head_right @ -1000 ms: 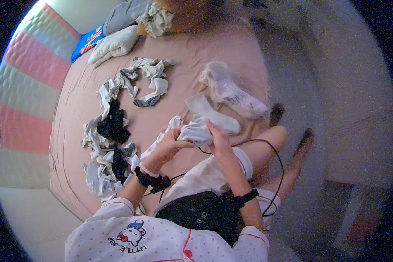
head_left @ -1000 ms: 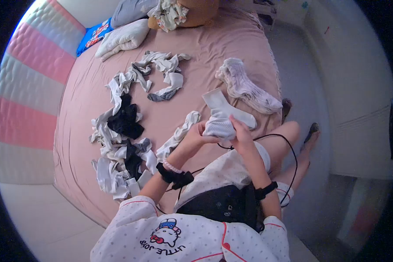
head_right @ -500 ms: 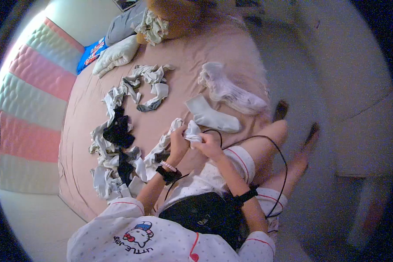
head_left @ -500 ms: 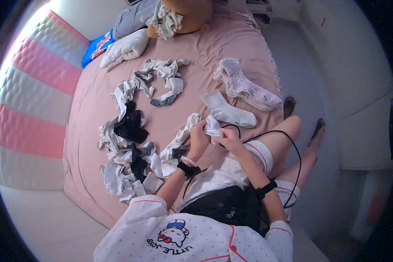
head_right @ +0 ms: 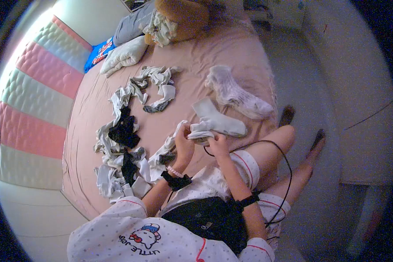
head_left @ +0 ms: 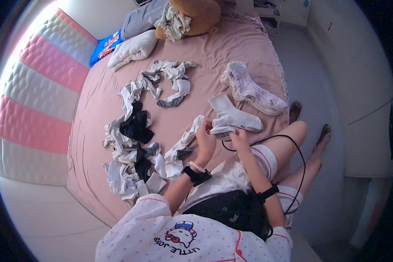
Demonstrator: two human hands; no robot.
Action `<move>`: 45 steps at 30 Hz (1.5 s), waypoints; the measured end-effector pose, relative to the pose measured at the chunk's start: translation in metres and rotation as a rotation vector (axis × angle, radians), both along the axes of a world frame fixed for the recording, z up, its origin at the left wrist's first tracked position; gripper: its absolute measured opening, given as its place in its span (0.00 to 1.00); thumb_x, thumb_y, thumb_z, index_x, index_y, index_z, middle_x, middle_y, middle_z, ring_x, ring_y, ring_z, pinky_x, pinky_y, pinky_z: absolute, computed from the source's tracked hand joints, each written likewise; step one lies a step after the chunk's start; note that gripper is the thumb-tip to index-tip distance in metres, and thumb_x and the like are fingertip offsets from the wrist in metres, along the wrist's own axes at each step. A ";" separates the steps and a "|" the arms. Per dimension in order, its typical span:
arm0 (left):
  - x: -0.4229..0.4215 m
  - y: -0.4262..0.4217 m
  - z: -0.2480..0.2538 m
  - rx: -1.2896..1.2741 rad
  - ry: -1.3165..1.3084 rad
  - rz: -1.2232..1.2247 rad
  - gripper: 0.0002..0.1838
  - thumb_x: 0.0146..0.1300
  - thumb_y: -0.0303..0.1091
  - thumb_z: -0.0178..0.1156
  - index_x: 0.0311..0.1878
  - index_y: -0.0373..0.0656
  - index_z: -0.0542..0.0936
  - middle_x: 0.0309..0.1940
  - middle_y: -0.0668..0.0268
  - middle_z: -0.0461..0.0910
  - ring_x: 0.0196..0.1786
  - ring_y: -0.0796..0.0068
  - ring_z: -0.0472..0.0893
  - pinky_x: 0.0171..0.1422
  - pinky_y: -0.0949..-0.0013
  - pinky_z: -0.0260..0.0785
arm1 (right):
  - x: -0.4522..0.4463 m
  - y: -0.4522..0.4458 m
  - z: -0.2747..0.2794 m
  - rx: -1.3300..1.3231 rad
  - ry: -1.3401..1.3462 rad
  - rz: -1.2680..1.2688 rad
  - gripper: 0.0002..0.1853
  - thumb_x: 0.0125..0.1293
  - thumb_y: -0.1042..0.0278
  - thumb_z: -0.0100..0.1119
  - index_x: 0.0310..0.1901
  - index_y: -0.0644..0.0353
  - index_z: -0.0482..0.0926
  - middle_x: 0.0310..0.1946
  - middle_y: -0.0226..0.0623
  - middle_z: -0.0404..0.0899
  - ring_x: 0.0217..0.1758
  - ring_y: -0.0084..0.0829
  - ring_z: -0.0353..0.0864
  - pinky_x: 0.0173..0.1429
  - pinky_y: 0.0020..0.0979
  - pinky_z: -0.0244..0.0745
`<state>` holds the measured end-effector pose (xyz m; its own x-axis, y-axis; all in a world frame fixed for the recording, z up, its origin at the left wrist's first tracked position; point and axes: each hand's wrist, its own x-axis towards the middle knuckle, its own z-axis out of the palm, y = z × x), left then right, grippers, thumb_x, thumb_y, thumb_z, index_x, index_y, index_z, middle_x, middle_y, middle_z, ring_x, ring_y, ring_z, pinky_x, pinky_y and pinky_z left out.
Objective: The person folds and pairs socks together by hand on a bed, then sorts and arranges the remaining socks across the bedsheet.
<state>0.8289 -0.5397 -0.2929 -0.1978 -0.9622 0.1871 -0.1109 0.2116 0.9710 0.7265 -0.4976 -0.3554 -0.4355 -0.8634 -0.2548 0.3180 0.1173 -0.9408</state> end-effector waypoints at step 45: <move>0.001 -0.022 -0.021 -0.223 -0.364 0.069 0.07 0.47 0.22 0.62 0.30 0.35 0.75 0.22 0.62 0.76 0.27 0.76 0.74 0.32 0.70 0.66 | -0.002 0.007 0.039 -0.103 -0.260 0.241 0.09 0.55 0.72 0.56 0.36 0.63 0.81 0.29 0.29 0.79 0.30 0.23 0.75 0.36 0.25 0.70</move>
<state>0.8303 -0.5615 -0.3143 -0.2259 -0.9193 0.3221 -0.4587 0.3921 0.7974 0.7246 -0.4901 -0.3163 -0.1481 -0.9602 -0.2369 0.5228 0.1273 -0.8429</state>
